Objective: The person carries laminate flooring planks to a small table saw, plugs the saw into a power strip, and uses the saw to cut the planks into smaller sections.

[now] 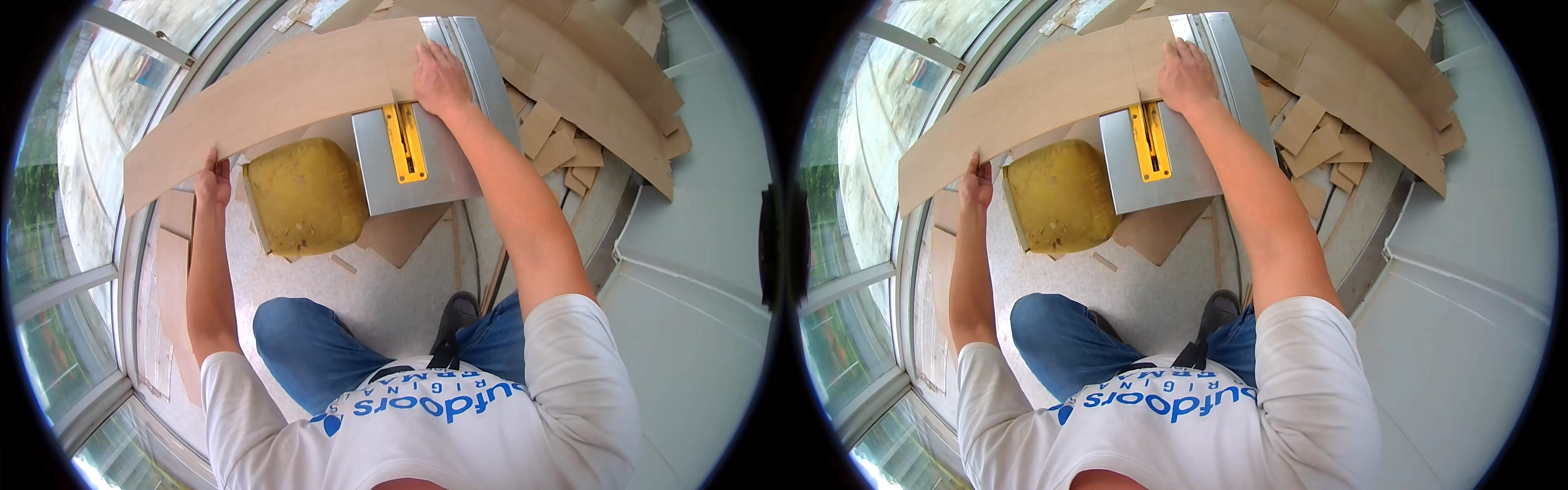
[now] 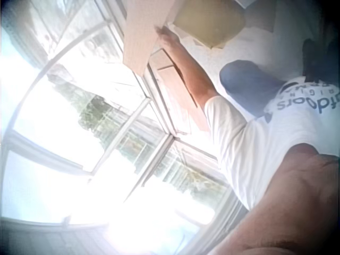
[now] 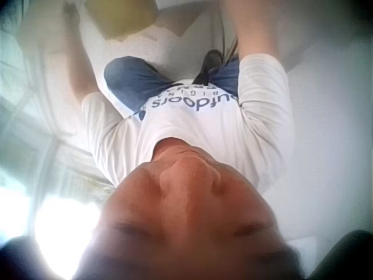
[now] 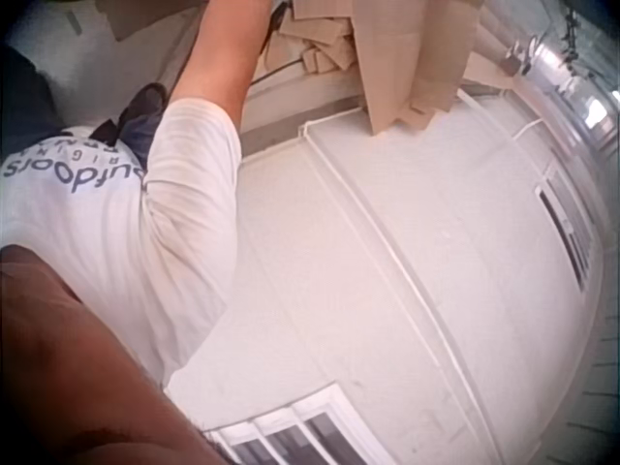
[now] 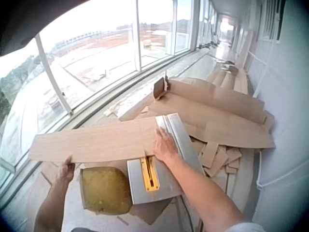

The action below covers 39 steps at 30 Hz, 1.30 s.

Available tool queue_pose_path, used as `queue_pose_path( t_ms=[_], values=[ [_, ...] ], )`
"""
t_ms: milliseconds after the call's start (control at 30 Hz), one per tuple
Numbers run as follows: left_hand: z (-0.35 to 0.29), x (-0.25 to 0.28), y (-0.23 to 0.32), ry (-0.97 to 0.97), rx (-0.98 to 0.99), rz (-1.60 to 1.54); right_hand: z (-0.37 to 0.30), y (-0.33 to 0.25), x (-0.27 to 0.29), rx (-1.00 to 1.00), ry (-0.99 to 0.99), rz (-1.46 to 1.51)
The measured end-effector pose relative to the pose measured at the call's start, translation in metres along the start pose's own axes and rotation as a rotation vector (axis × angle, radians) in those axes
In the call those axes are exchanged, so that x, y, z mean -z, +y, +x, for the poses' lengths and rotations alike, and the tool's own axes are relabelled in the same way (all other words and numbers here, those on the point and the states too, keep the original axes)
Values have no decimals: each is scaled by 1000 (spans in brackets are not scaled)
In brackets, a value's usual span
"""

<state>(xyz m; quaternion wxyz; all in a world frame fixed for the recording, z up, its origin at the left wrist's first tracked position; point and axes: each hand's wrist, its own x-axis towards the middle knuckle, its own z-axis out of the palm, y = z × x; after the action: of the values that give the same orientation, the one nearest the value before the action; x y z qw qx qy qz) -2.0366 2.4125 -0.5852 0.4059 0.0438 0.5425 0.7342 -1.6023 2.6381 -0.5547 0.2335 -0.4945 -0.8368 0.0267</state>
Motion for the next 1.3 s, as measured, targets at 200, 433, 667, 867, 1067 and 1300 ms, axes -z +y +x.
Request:
queue_pose_path(
  t_ms=[200,433,667,867,1067,1300],
  values=[
    [-10,4,-2,-2,25,-12,-10,0,0,-17,-31,-18],
    [-12,15,-6,-7,8,-11,-20,0,0,12,25,-44],
    [-20,27,-6,-43,25,7,-31,-5,9,3,-40,-59],
    [-27,29,-5,-23,34,7,-40,-7,12,-12,-23,-13],
    [-38,22,-5,7,15,0,-44,-7,12,3,-16,-28],
    [-51,20,-3,6,1,-9,-52,-9,18,15,-17,-23]
  ],
)
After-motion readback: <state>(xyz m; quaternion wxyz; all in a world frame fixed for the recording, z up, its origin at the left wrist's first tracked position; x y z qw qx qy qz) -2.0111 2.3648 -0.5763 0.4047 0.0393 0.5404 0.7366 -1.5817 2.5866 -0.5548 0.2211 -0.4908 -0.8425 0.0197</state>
